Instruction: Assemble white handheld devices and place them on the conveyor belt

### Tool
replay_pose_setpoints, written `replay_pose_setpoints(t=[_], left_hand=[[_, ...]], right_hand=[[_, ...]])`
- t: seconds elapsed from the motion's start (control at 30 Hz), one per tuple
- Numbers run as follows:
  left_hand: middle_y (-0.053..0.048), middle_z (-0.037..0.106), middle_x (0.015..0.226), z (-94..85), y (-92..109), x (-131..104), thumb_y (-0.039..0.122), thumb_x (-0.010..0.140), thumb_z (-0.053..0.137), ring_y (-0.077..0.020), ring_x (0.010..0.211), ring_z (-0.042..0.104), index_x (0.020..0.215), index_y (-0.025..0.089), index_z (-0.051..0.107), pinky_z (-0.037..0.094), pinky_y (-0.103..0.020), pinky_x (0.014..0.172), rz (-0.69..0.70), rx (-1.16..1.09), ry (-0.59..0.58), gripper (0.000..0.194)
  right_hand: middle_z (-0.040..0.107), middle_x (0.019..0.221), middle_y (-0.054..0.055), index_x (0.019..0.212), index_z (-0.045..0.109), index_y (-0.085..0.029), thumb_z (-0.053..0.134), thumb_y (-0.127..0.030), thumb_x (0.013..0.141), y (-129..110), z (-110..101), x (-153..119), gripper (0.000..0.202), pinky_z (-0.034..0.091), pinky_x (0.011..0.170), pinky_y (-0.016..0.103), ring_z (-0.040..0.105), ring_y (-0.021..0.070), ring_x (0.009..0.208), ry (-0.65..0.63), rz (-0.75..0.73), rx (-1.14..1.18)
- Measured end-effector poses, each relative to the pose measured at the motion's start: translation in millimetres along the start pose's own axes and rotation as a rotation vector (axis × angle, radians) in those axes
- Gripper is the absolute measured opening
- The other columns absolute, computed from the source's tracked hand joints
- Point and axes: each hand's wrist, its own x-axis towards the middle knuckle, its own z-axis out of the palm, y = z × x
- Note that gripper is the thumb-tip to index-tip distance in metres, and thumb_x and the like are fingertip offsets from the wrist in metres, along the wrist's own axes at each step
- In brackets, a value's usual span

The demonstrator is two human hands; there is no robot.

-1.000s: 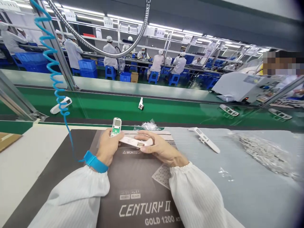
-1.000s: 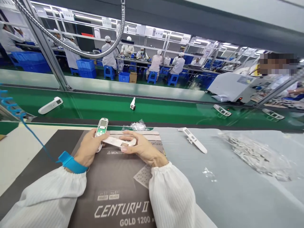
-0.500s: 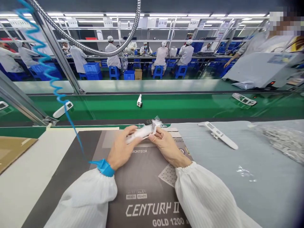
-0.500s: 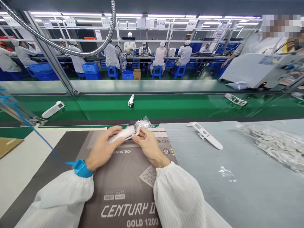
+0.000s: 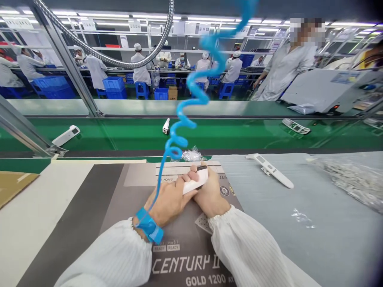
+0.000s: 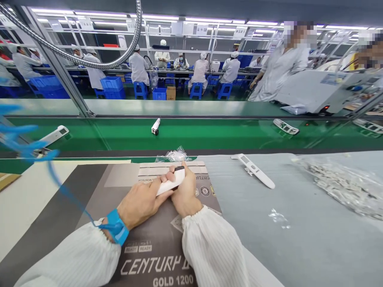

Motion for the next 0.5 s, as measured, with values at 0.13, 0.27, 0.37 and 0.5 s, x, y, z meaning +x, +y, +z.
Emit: replay_pose_setpoints(t=[0.13, 0.27, 0.37, 0.5], left_hand=[[-0.015, 0.072, 0.085, -5.9, -2.2, 3.0, 0.059, 0.094, 0.04, -0.034, 0.083, 0.07, 0.116, 0.018, 0.064, 0.048, -0.041, 0.076, -0.066, 0.144, -0.059, 0.052], [-0.014, 0.068, 0.12, -7.7, -5.5, 2.6, 0.053, 0.093, 0.048, -0.0324, 0.11, 0.063, 0.13, 0.022, 0.053, 0.045, -0.044, 0.092, -0.049, 0.018, 0.247, 0.049], [-0.01, 0.061, 0.133, -3.4, -3.6, 2.3, 0.047, 0.095, 0.047, -0.0286, 0.122, 0.056, 0.136, 0.026, 0.049, 0.041, -0.042, 0.102, 0.084, -0.057, 0.375, 0.046], [-0.012, 0.062, 0.13, -0.5, 2.1, 4.0, 0.043, 0.098, 0.04, -0.0294, 0.119, 0.057, 0.133, 0.023, 0.052, 0.042, -0.043, 0.099, 0.105, -0.043, 0.394, 0.042]], right_hand=[[0.053, 0.054, -0.001, 0.066, 0.057, -0.022, 0.048, -0.064, 0.088, -8.7, 1.3, -2.2, 0.048, 0.054, 0.075, 0.035, 0.058, 0.017, 0.061, -0.083, 0.059, -0.054], [0.07, 0.094, 0.005, 0.093, 0.067, -0.021, 0.056, -0.059, 0.088, -6.0, 8.9, -9.4, 0.04, 0.051, 0.093, 0.035, 0.064, 0.0206, 0.099, -0.253, 0.025, -0.158], [0.07, 0.103, 0.007, 0.098, 0.068, -0.02, 0.064, -0.057, 0.084, 5.3, 14.9, -13.6, 0.039, 0.049, 0.098, 0.036, 0.061, 0.022, 0.11, -0.25, 0.011, -0.17], [0.071, 0.101, 0.008, 0.093, 0.07, -0.019, 0.069, -0.056, 0.08, 15.1, 19.7, -14.1, 0.039, 0.052, 0.097, 0.038, 0.062, 0.0241, 0.111, -0.19, -0.02, -0.136]])
